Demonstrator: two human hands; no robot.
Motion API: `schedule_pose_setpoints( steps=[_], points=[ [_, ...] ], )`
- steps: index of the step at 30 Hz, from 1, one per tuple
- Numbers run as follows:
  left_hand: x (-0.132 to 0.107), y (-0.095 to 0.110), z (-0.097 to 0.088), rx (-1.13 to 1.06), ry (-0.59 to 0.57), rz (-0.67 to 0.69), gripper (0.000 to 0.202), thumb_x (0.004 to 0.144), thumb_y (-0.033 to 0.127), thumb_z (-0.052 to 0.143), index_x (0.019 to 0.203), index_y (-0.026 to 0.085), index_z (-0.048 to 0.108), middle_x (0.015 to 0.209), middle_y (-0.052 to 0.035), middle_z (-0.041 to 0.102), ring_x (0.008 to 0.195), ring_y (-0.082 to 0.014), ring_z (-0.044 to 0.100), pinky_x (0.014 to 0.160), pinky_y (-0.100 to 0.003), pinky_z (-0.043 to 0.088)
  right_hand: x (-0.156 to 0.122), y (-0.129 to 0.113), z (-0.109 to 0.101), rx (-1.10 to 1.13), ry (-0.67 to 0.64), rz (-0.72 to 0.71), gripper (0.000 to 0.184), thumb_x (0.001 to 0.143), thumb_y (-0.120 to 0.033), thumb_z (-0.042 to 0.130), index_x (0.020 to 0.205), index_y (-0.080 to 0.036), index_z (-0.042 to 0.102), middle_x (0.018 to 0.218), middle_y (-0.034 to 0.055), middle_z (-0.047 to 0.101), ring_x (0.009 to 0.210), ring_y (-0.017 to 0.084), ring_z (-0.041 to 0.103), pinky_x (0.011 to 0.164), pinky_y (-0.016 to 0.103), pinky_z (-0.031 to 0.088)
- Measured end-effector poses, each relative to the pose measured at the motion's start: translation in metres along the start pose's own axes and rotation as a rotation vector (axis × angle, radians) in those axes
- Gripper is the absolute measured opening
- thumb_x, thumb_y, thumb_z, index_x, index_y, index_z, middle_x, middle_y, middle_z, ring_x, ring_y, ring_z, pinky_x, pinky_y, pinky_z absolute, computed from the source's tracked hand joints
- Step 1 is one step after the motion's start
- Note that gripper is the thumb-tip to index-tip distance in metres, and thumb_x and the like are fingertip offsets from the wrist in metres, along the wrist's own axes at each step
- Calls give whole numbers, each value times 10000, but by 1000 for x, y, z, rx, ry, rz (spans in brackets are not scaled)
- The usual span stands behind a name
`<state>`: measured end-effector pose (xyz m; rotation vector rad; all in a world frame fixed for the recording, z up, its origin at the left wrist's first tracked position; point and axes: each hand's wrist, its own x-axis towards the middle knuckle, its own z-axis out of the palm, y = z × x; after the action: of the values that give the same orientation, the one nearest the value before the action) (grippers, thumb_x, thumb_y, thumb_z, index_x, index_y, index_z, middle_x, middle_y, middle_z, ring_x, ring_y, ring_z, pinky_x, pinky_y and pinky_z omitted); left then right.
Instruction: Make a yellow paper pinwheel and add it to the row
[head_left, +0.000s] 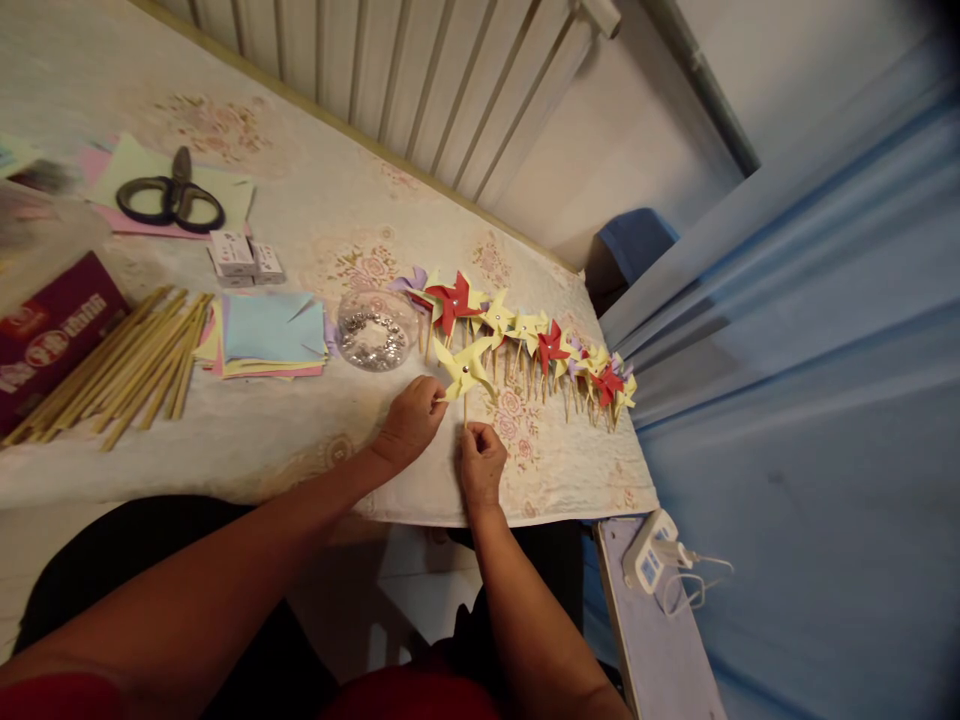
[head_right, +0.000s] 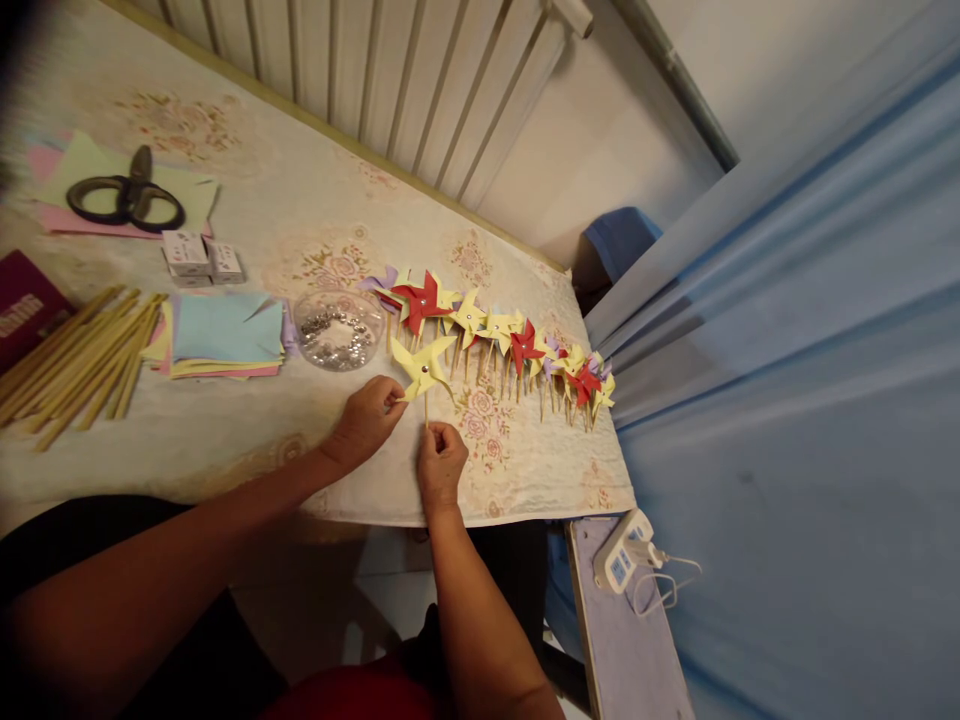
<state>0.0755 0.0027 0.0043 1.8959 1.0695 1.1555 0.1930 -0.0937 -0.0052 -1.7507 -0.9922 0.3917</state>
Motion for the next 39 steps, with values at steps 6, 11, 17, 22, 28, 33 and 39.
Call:
schedule_pose_setpoints(
  steps=[6,11,17,22,28,33,39],
  points=[
    [0,1,1,-4,2,8,179,764,76,547,707,220,459,743,-8,532,728,-177,522,710,-299,440,0,1,0,10,2,-2,234,823,-386,582,737,-178,647,657,-23,557,643,142,484,640,265,411],
    [0,0,2,-10,23,40,170,769,75,520,711,221,454,742,-13,531,722,-177,523,700,-301,432,0,1,0,4,2,1,243,822,-392,585,744,-171,652,658,-22,551,644,141,480,637,263,405],
    [-1,-2,3,17,56,79,185,766,74,520,703,226,434,742,-16,534,729,-177,519,698,-299,434,0,2,1,19,2,9,251,825,-398,589,735,-171,648,662,-24,560,645,137,481,639,257,404],
    [0,-2,2,28,66,100,208,775,67,502,692,232,407,720,-12,516,696,-172,500,669,-295,423,1,4,1,27,6,3,232,819,-381,596,750,-170,661,682,-15,582,664,143,505,660,262,417],
    [0,-4,3,43,85,132,217,792,71,495,683,233,401,708,-11,512,688,-173,498,661,-296,416,1,6,3,42,14,-6,227,825,-379,596,757,-171,656,699,-11,588,684,147,516,673,267,426],
    [-3,-3,3,-1,54,90,160,799,122,553,719,221,457,727,-2,540,709,-169,533,681,-291,438,2,4,3,35,17,-1,221,816,-374,592,734,-175,642,683,-17,574,664,143,499,670,268,424],
    [-4,1,-4,-100,97,-39,102,869,293,582,862,214,517,805,-16,605,728,-179,592,717,-324,490,1,0,3,42,22,14,230,806,-382,587,718,-175,636,666,-17,558,661,145,493,656,268,414]
  ],
)
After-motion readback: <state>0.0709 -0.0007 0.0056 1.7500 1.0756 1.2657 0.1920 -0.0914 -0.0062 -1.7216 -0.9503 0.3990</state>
